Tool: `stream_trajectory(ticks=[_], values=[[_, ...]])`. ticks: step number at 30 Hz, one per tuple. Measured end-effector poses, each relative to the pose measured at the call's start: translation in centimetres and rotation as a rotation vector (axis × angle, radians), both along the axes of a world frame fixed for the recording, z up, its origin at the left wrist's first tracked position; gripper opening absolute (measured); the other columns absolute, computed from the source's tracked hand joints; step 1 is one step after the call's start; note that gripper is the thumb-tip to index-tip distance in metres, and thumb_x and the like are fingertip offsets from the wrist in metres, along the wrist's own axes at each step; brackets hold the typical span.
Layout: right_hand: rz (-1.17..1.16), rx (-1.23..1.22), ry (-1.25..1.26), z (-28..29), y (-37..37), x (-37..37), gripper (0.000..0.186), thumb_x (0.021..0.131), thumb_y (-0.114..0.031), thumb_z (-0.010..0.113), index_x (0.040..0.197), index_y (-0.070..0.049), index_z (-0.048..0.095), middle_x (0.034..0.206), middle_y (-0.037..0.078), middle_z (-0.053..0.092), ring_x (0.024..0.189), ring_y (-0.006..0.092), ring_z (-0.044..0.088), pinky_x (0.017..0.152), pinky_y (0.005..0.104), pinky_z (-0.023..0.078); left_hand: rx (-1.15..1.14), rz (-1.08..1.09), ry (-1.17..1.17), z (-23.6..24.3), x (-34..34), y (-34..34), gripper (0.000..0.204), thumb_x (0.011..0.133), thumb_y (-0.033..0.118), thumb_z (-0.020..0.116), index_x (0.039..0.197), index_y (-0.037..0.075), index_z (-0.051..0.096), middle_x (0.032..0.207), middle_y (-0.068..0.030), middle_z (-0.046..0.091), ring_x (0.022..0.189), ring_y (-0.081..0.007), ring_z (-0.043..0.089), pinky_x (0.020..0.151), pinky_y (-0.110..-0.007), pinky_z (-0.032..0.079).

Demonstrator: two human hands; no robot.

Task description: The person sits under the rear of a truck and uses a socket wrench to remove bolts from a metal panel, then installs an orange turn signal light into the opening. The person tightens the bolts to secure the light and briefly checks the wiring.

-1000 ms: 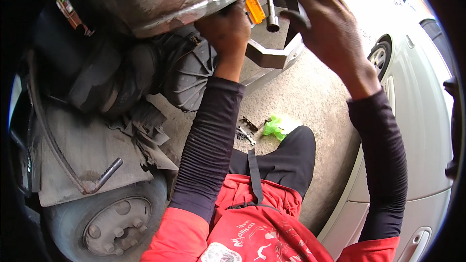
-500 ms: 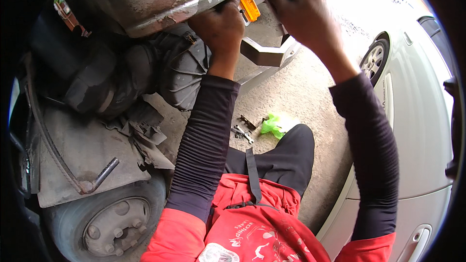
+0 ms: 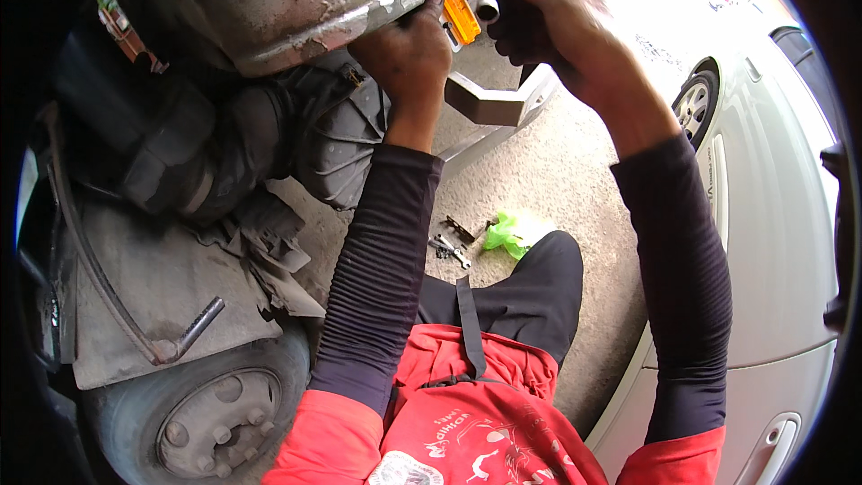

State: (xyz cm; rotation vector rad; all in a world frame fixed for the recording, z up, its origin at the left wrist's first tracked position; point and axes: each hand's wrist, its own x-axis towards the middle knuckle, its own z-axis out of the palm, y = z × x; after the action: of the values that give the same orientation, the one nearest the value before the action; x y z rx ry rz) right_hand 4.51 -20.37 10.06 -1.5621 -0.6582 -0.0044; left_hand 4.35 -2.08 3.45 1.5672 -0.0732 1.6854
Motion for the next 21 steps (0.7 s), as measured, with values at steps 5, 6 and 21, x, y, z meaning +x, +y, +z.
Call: stream_trajectory(ticks=[5,6,21], values=[[-0.529,-0.452,-1.462,0.7,-1.6,-1.7,0.033,0.095,-0.025,0.074,0.119,-0.003,0.071,0.108,0.010,0.073,0.095,0.0268,0.073,0.078,0.0355,0.059,-0.012,0.049,-0.039,0.5,0.1,0.1,0.025,0.081,0.014,0.081,0.098,-0.003,0.076,0.101,-0.0188,0.077,0.096,-0.0381,0.073,0.096,-0.043,0.051],[-0.514,-0.506,-1.583,0.8,-1.4,-1.3,0.030,0.094,-0.024,0.074,0.116,-0.004,0.071,0.110,0.010,0.071,0.098,0.0284,0.072,0.078,0.0377,0.059,-0.011,0.049,-0.062,0.4,0.3,-0.4,0.025,0.081,0.015,0.081,0.098,-0.003,0.076,0.101,-0.0190,0.077,0.096,-0.0380,0.073,0.096,-0.043,0.051],[-0.366,-0.597,-0.496,1.2,0.5,-0.4,0.034,0.102,-0.035,0.066,0.106,-0.001,0.072,0.085,0.008,0.071,0.063,0.0180,0.068,0.057,0.0315,0.054,0.056,0.021,-0.107,-0.3,1.0,-0.1,0.018,0.081,0.010,0.076,0.096,-0.002,0.077,0.095,-0.0180,0.078,0.087,-0.0371,0.075,0.086,-0.044,0.055]])
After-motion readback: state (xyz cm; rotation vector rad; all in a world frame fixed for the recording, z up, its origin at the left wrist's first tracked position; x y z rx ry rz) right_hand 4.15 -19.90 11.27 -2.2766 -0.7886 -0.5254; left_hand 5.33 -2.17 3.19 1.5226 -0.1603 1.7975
